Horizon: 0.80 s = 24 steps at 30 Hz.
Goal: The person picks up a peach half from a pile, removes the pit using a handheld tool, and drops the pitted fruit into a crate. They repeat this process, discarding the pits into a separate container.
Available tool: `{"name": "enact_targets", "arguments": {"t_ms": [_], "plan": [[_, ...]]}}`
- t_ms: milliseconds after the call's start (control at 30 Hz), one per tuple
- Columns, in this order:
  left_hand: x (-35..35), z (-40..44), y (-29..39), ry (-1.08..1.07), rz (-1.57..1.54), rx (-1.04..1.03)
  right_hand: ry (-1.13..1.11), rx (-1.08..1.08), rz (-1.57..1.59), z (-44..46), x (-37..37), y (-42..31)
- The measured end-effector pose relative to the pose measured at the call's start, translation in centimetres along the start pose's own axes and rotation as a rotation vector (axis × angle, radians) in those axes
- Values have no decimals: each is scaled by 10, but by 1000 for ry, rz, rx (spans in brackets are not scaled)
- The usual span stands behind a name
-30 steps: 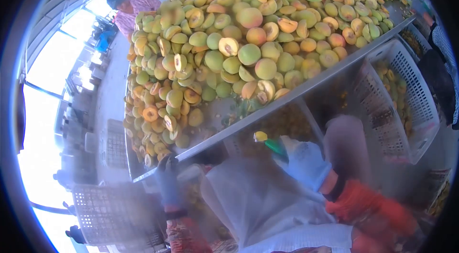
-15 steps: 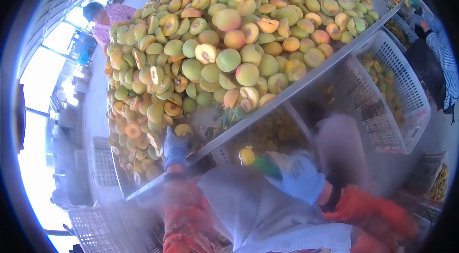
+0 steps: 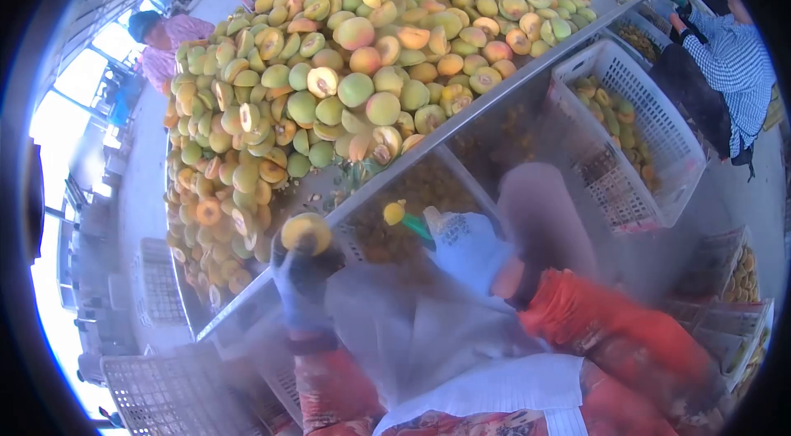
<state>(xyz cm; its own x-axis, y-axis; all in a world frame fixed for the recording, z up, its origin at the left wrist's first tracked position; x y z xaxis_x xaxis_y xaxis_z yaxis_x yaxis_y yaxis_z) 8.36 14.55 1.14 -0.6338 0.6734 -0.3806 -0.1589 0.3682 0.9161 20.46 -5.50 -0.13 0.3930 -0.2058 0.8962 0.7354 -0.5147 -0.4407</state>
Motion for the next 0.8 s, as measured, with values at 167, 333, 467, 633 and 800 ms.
{"name": "enact_targets", "arguments": {"t_ms": [167, 333, 467, 633, 800], "plan": [[-39, -14, -18, 132, 834, -231, -38, 133, -164, -18, -4, -48], [-4, -12, -30, 31, -44, 30, -66, 90, -146, -1, -42, 5], [-10, -31, -50, -45, -505, 183, 13, 68, 147, -1, -7, -4], [-26, -37, -56, -89, -252, 291, 81, 83, 46, -8, -5, -15], [-46, -32, -55, -2, -163, 267, 203, 325, -1030, -2, -48, -33]]}}
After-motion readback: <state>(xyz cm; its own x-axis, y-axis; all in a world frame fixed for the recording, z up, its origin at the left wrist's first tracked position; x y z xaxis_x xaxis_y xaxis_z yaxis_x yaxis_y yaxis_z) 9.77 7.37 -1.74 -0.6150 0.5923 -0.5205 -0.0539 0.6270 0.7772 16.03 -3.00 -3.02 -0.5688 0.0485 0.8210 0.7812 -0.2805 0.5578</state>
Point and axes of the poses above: each hand's wrist, its own z-axis towards the middle knuckle, its own x-axis out of the back of the hand, y = z × x, the point moved 8 cm from there along z, towards the middle knuckle, and after that the axes turned 7 degrees about -y, right-handed, at the moved point
